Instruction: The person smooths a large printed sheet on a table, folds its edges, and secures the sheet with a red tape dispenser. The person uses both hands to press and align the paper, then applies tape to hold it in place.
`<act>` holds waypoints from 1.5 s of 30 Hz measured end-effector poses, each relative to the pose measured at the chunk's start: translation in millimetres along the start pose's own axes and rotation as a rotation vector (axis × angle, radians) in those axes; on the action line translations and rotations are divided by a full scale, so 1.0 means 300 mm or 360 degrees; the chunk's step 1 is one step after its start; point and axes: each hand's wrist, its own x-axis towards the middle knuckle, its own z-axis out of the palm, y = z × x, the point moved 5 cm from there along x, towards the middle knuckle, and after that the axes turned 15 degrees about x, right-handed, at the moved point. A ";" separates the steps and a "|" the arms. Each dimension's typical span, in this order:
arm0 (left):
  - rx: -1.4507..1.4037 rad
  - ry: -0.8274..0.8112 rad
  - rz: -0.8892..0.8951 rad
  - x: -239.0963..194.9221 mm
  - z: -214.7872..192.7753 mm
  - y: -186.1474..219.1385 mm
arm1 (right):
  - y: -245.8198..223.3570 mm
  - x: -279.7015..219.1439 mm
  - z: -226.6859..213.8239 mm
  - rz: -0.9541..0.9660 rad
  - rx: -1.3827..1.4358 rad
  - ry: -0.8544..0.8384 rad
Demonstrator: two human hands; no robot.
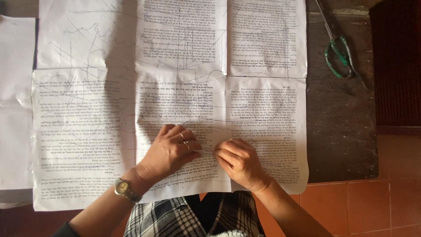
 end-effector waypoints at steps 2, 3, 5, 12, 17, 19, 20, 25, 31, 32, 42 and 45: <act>0.0007 0.0001 0.0028 -0.001 0.033 0.004 | 0.001 0.003 -0.001 -0.0007 -0.0018 0.0009; -0.0015 0.0013 0.0041 -0.001 0.032 -0.002 | -0.001 0.007 -0.002 -0.0013 -0.0018 -0.0011; -0.0054 0.0019 0.0066 0.006 0.027 0.003 | -0.011 0.016 -0.010 -0.0002 -0.0028 -0.0027; -0.0073 0.0079 0.0244 0.025 0.094 0.074 | -0.008 0.005 -0.038 0.0054 -0.0047 -0.0028; -0.0087 -0.0094 0.0230 0.017 0.118 0.089 | 0.051 -0.132 -0.173 0.0087 -0.0131 -0.0188; 0.0027 -0.0006 0.0280 0.020 0.100 0.096 | 0.065 -0.182 -0.282 0.0210 0.0049 -0.0154; 0.0019 -0.0002 0.0291 0.021 0.091 0.100 | 0.062 -0.217 -0.321 0.0216 0.0038 -0.0149; -0.0096 0.0029 0.0302 0.034 0.068 0.152 | 0.075 -0.422 -0.437 0.0497 -0.0102 -0.0220; 0.0226 -0.0290 0.0409 0.083 0.248 0.344 | 0.111 -0.470 -0.421 0.0583 -0.0303 -0.0306; 0.0229 -0.0293 0.0405 0.096 0.262 0.366 | 0.113 -0.467 -0.426 0.0580 -0.0298 -0.0307; 0.0301 -0.0022 0.0313 0.134 0.251 0.425 | 0.146 -0.480 -0.501 0.0572 0.0071 -0.0214; 0.0301 -0.0021 0.0175 0.153 0.240 0.435 | 0.173 -0.483 -0.521 0.0579 0.0157 -0.0132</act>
